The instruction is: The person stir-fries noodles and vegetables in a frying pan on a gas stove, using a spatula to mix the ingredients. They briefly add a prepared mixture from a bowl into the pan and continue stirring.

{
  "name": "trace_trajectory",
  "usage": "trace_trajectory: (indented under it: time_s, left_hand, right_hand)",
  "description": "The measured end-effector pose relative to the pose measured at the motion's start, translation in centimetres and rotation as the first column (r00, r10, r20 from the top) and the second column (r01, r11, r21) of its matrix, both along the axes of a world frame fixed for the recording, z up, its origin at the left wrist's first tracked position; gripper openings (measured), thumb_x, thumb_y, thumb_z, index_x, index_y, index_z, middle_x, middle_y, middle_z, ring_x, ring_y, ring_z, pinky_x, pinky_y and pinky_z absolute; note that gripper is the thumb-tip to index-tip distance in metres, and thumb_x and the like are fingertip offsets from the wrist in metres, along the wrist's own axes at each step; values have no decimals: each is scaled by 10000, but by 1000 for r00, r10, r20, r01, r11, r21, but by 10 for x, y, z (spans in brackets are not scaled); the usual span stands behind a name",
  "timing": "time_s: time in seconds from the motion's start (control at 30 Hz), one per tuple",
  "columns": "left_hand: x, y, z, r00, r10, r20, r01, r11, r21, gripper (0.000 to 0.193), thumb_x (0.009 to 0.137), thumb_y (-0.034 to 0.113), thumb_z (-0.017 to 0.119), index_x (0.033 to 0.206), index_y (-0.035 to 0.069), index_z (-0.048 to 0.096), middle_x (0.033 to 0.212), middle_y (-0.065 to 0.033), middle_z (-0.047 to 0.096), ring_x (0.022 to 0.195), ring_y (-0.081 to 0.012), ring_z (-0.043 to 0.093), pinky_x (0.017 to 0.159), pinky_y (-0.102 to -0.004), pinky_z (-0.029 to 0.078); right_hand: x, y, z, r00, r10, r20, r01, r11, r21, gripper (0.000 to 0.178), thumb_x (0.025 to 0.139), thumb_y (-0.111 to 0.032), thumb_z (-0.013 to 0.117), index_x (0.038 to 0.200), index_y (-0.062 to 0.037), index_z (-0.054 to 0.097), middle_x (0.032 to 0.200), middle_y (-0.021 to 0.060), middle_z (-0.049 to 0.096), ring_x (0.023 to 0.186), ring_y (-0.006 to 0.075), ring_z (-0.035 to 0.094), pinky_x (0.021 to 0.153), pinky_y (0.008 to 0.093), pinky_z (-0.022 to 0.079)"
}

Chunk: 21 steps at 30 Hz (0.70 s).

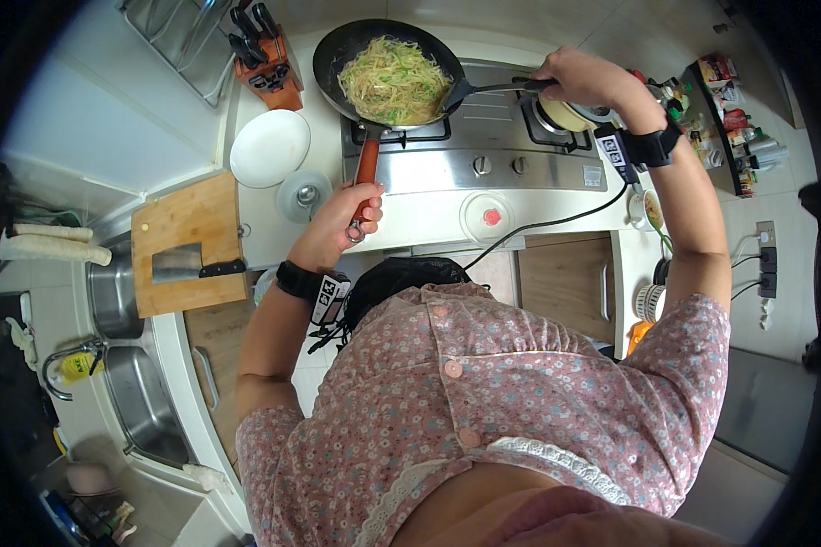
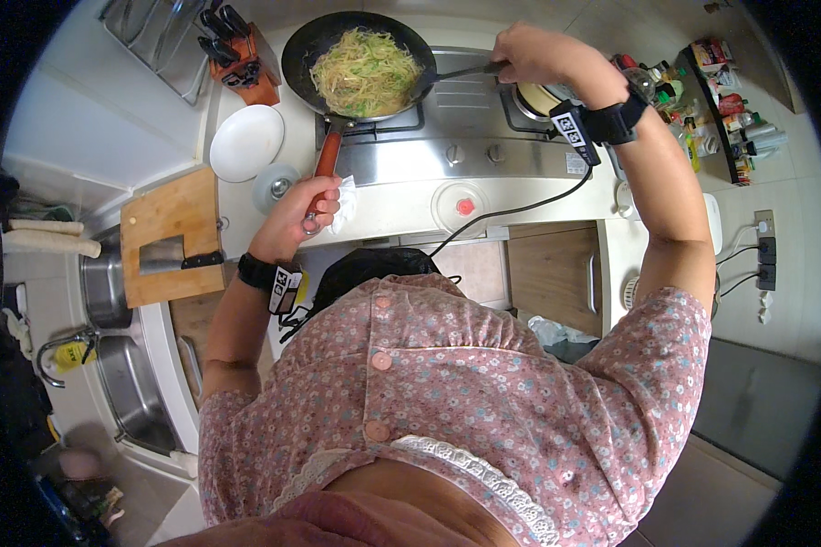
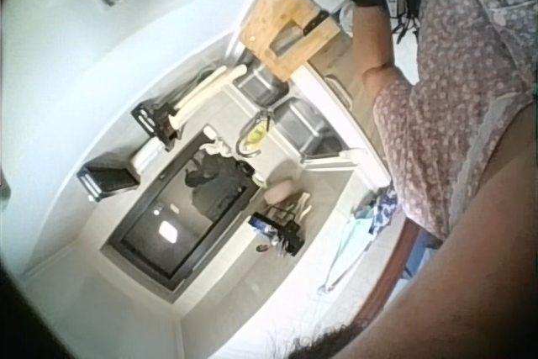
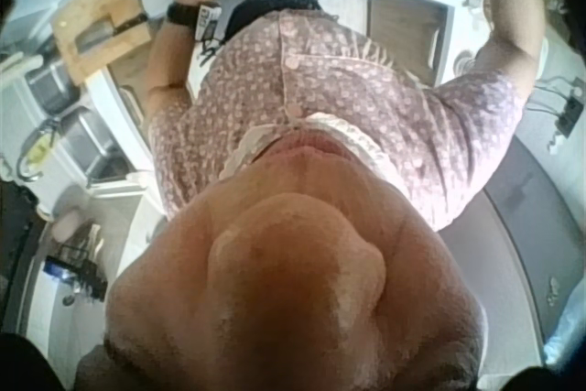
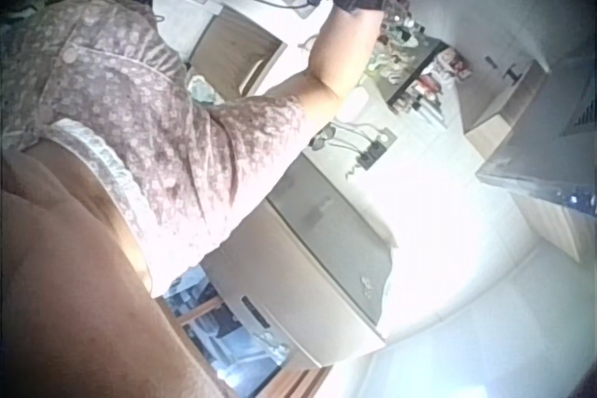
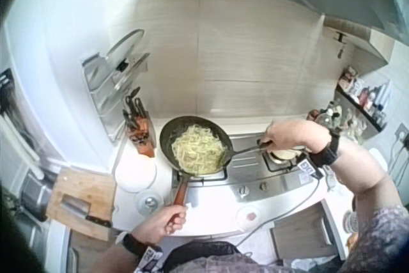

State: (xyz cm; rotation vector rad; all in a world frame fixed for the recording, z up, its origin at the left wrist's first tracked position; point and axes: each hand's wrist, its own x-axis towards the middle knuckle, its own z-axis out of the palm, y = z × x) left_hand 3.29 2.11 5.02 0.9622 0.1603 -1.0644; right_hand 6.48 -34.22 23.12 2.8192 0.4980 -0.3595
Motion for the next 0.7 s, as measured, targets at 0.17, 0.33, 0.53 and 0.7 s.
trace_trajectory:
  time_s: [0.17, 0.33, 0.53, 0.7]
  left_hand:
    - [1, -2, 6, 1000, 17, 3, -17, 1000, 25, 194, 881, 141, 588, 771, 108, 432, 588, 42, 412, 436, -26, 348, 328, -176, 228]
    - [-3, 0, 14, 1000, 18, 12, -18, 999, 40, 216, 870, 148, 600, 746, 113, 427, 574, 41, 419, 436, -35, 355, 334, -178, 225]
    - [-4, -1, 6, 999, 22, 25, -23, 999, 35, 220, 872, 157, 590, 723, 122, 432, 562, 43, 419, 414, -33, 340, 317, -186, 197]
    - [-3, -3, 3, 999, 35, 13, -36, 998, 46, 207, 868, 160, 590, 724, 121, 446, 555, 47, 415, 406, -33, 330, 314, -185, 189]
  right_hand:
    - [31, 9, -51, 992, -117, 42, 116, 993, 32, 317, 822, -189, 665, 1107, -51, 657, 971, 189, 645, 976, 377, 593, 839, 435, 492]
    - [53, 4, -43, 998, -9, 54, 2, 991, 133, 349, 808, -177, 678, 1126, -38, 647, 987, 190, 652, 973, 375, 599, 837, 419, 495]
    - [27, 3, -4, 997, 49, 51, -46, 997, -59, 369, 799, -144, 690, 1162, -98, 647, 1030, 163, 656, 984, 348, 607, 840, 418, 499]
    - [48, 19, -41, 990, 27, 137, -20, 998, -55, 332, 809, -154, 667, 1137, -104, 644, 1002, 155, 653, 962, 357, 614, 827, 433, 506]
